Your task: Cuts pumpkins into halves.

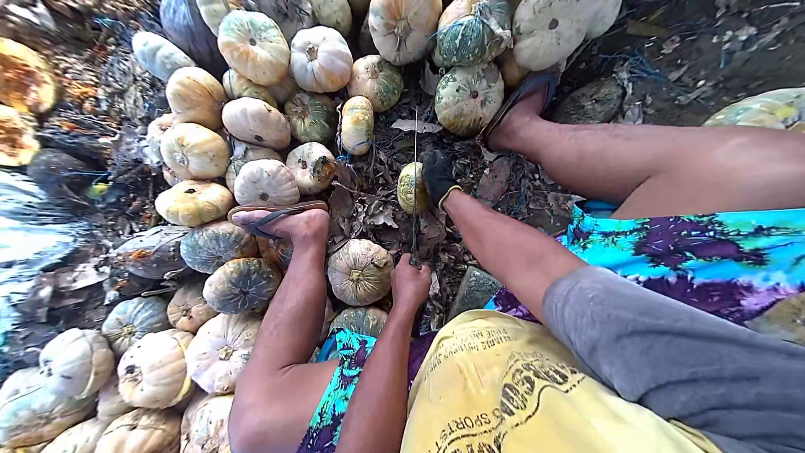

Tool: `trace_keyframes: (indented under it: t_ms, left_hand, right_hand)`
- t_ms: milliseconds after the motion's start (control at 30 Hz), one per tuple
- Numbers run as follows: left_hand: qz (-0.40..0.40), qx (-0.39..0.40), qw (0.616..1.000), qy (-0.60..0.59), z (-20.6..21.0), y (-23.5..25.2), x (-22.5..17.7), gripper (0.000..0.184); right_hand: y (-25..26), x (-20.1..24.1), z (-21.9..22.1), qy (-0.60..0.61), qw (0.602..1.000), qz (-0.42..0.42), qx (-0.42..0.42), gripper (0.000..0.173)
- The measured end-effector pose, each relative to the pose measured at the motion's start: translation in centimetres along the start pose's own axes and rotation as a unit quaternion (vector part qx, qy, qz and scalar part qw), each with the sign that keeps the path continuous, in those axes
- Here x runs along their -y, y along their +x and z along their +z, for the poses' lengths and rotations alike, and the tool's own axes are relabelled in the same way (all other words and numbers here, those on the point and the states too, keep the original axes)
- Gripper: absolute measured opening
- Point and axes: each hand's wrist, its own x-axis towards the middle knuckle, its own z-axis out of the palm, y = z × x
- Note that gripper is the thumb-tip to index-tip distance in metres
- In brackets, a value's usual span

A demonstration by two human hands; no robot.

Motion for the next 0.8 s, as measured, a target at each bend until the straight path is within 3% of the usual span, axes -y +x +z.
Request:
trace_keyframes:
  t_ms: [100, 300, 367, 400, 433, 467, 500, 533, 600, 667, 733, 800]
  left_hand:
    - [-0.002, -0.008, 1.0, 0.007, 0.4, -0.9, 0.5, 0.026]
    - [0.003, -0.033, 0.999, 0.028, -0.8, 2.7, -2.3, 0.029]
    - [0.003, -0.036, 0.999, 0.03, -0.9, 3.9, -2.6, 0.026]
    - [0.004, -0.038, 0.999, 0.03, -0.6, 4.0, -2.5, 0.027]
    - [0.005, -0.042, 0.999, 0.032, -0.4, 4.0, -2.4, 0.027]
    - [0.004, -0.048, 0.998, 0.035, -0.1, 3.8, -2.2, 0.028]
    - [0.002, -0.051, 0.998, 0.042, 0.0, 3.5, -2.2, 0.03]
    - [0.002, -0.052, 0.997, 0.049, 0.0, 3.3, -2.1, 0.032]
    - [-0.004, -0.046, 0.997, 0.06, 0.5, 2.4, -1.5, 0.033]
    - [-0.01, -0.042, 0.997, 0.067, 0.7, 2.2, -1.2, 0.032]
    - [-0.017, -0.04, 0.996, 0.073, 0.6, 2.4, -1.3, 0.033]
    - [-0.023, -0.033, 0.996, 0.074, 0.4, 2.5, -1.2, 0.035]
  right_hand:
    - [-0.9, -1.2, 0.7, 0.038, 0.998, 0.017, 0.049, 0.063]
    - [-2.6, -1.0, 1.4, -0.018, 0.999, 0.005, 0.049, 0.068]
    - [-5.4, 1.7, 0.1, -0.038, 0.997, 0.042, 0.046, 0.062]
    - [-6.3, 5.0, -2.7, -0.058, 0.983, 0.102, 0.144, 0.059]
    - [-6.5, 6.7, -4.0, -0.073, 0.98, 0.104, 0.153, 0.057]
    - [-5.9, 6.7, -4.0, -0.078, 0.993, 0.041, 0.077, 0.054]
    - [-3.8, 5.5, -3.0, -0.059, 0.994, -0.065, -0.059, 0.053]
    - [-1.7, 6.2, -3.7, -0.028, 0.986, -0.124, -0.104, 0.053]
    - [-0.2, 9.9, -6.1, 0.019, 0.967, -0.203, -0.153, 0.054]
    - [0.5, 13.2, -6.9, 0.054, 0.922, -0.289, -0.253, 0.051]
    - [2.6, 11.9, -4.5, 0.028, 0.885, -0.351, -0.305, 0.053]
    - [5.0, 7.5, -0.6, -0.069, 0.902, -0.33, -0.269, 0.059]
